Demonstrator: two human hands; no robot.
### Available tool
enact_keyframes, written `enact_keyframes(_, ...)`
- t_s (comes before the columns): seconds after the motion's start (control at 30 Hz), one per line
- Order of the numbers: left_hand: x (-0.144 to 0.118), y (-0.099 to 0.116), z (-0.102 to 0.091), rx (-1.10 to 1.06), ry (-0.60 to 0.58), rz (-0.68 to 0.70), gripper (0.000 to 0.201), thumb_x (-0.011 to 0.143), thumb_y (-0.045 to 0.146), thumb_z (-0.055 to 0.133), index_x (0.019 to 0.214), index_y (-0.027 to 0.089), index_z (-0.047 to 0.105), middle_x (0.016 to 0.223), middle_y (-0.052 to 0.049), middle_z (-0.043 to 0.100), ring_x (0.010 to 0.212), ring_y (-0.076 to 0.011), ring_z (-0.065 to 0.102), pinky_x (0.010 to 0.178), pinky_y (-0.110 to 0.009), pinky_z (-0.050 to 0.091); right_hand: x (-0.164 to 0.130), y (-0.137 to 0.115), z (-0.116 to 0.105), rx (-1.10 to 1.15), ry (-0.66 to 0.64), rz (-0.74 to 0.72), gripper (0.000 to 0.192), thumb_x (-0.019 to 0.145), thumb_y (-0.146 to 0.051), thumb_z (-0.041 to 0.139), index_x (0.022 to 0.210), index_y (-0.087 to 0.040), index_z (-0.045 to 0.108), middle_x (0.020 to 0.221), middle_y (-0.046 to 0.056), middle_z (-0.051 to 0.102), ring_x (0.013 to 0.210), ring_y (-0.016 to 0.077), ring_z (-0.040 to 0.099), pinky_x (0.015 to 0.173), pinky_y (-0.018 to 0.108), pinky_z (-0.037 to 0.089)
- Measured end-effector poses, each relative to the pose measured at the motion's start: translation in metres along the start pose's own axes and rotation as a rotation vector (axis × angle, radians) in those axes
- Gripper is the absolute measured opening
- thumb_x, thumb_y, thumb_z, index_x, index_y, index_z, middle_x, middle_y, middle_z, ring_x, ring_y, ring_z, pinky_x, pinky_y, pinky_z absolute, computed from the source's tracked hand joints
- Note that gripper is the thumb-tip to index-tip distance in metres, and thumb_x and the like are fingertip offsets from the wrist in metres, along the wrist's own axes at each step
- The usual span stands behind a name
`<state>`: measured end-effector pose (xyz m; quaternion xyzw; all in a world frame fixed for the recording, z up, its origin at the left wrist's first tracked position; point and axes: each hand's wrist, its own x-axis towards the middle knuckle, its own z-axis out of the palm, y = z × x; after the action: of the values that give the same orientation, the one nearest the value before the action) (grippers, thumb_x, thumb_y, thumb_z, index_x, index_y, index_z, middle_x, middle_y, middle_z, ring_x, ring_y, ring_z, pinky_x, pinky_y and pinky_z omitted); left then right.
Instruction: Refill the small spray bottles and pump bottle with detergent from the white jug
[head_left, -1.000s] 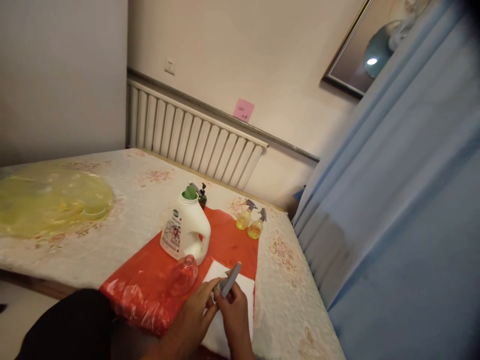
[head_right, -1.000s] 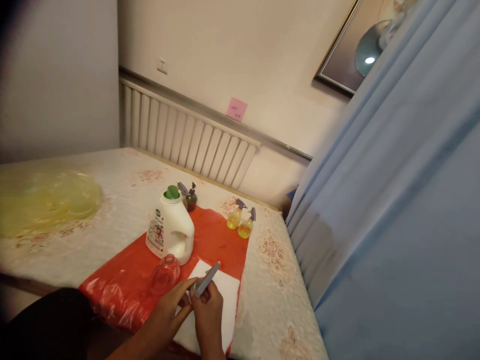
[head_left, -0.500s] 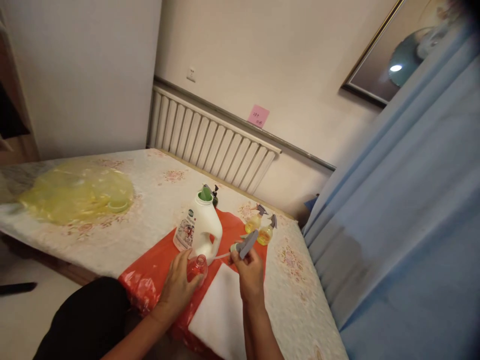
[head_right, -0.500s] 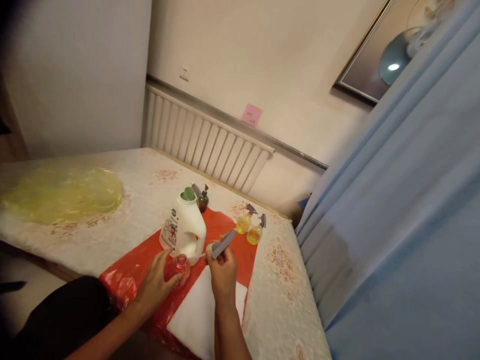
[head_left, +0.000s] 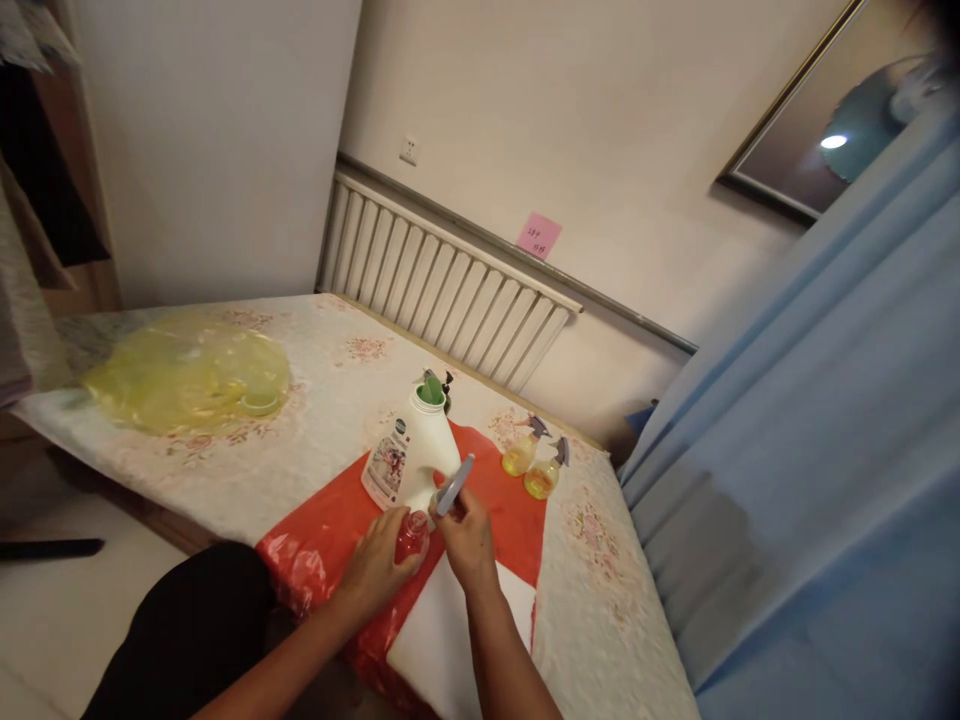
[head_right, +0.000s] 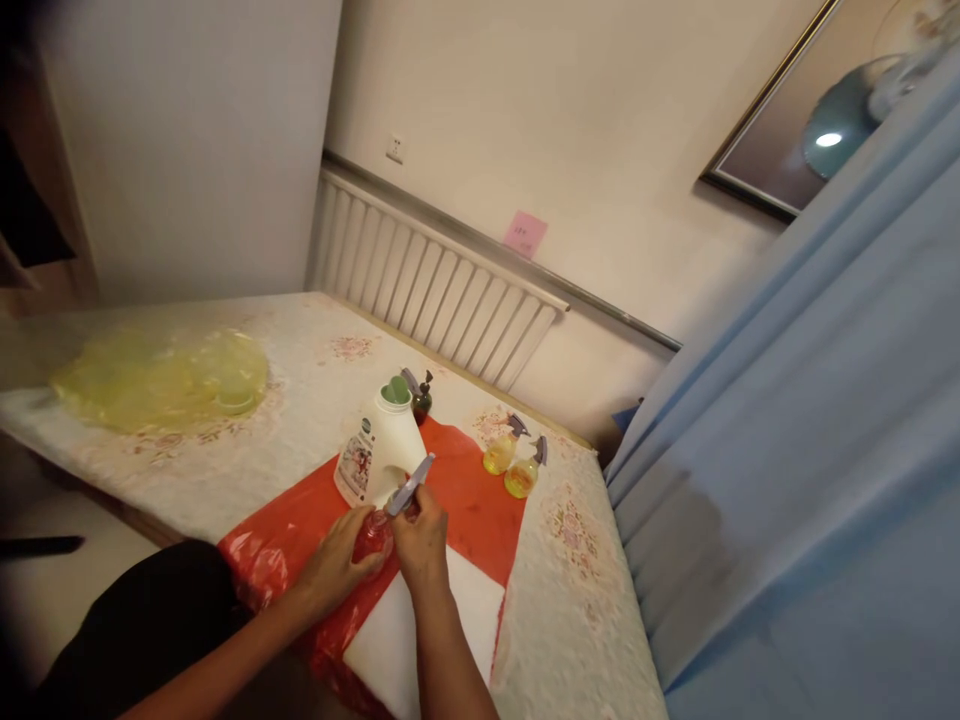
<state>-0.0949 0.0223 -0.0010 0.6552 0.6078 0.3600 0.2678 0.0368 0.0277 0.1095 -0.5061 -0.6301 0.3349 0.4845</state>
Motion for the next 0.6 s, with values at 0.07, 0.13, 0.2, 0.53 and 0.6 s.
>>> enact_keyframes(0.07, 0.0, -0.002, 0.003, -0.001, 0.016, 0.007, 0.062, 0.079, 0.035, 0.057, 0.138, 0.018, 0.044, 0.144, -0.015, 0.053, 0.136, -0.0318, 0.048, 0.111, -0.049, 0.04, 0.0, 0.01, 0.005, -0.094, -0.025, -0.018, 0.007, 0.075, -0.024, 0.067, 0.081, -0.02, 0.069, 0.078, 0.0, 0.069, 0.071, 0.0168, 0.062, 0.069, 0.027, 0.052)
enact_keyframes(0.13, 0.0, -0.004, 0.005, -0.012, 0.019, 0.021, 0.061, 0.079, 0.033, 0.057, 0.137, 0.018, 0.043, 0.143, -0.015, 0.054, 0.136, -0.0317, 0.048, 0.11, -0.05, 0.04, -0.001, 0.021, 0.01, -0.191, -0.049, -0.04, 0.006, 0.077, -0.022, 0.066, 0.082, -0.019, 0.07, 0.083, 0.002, 0.07, 0.076, 0.0182, 0.064, 0.072, 0.028, 0.052)
enact_keyframes(0.2, 0.0, -0.006, 0.006, -0.026, 0.015, 0.035, 0.061, 0.079, 0.03, 0.057, 0.137, 0.018, 0.043, 0.143, -0.015, 0.053, 0.136, -0.0314, 0.048, 0.11, -0.05, 0.04, -0.001, 0.03, 0.014, -0.25, -0.071, -0.048, 0.007, 0.079, -0.021, 0.066, 0.083, -0.018, 0.071, 0.086, 0.004, 0.07, 0.079, 0.0194, 0.066, 0.073, 0.028, 0.052)
enact_keyframes(0.53, 0.0, -0.008, 0.006, -0.03, 0.024, 0.066, 0.059, 0.078, 0.027, 0.058, 0.135, 0.018, 0.045, 0.142, -0.015, 0.054, 0.134, -0.0321, 0.048, 0.11, -0.05, 0.041, -0.002, 0.04, 0.014, -0.277, -0.156, -0.083, 0.017, 0.079, -0.014, 0.067, 0.094, -0.017, 0.074, 0.093, 0.006, 0.07, 0.086, 0.0202, 0.065, 0.079, 0.03, 0.051)
enact_keyframes(0.6, 0.0, -0.006, 0.005, -0.023, 0.025, 0.059, 0.059, 0.078, 0.027, 0.059, 0.135, 0.019, 0.046, 0.142, -0.015, 0.054, 0.134, -0.032, 0.049, 0.11, -0.049, 0.041, -0.002, 0.037, 0.011, -0.272, -0.169, -0.096, 0.017, 0.08, -0.012, 0.065, 0.094, -0.018, 0.074, 0.093, 0.005, 0.069, 0.087, 0.0199, 0.065, 0.08, 0.03, 0.051)
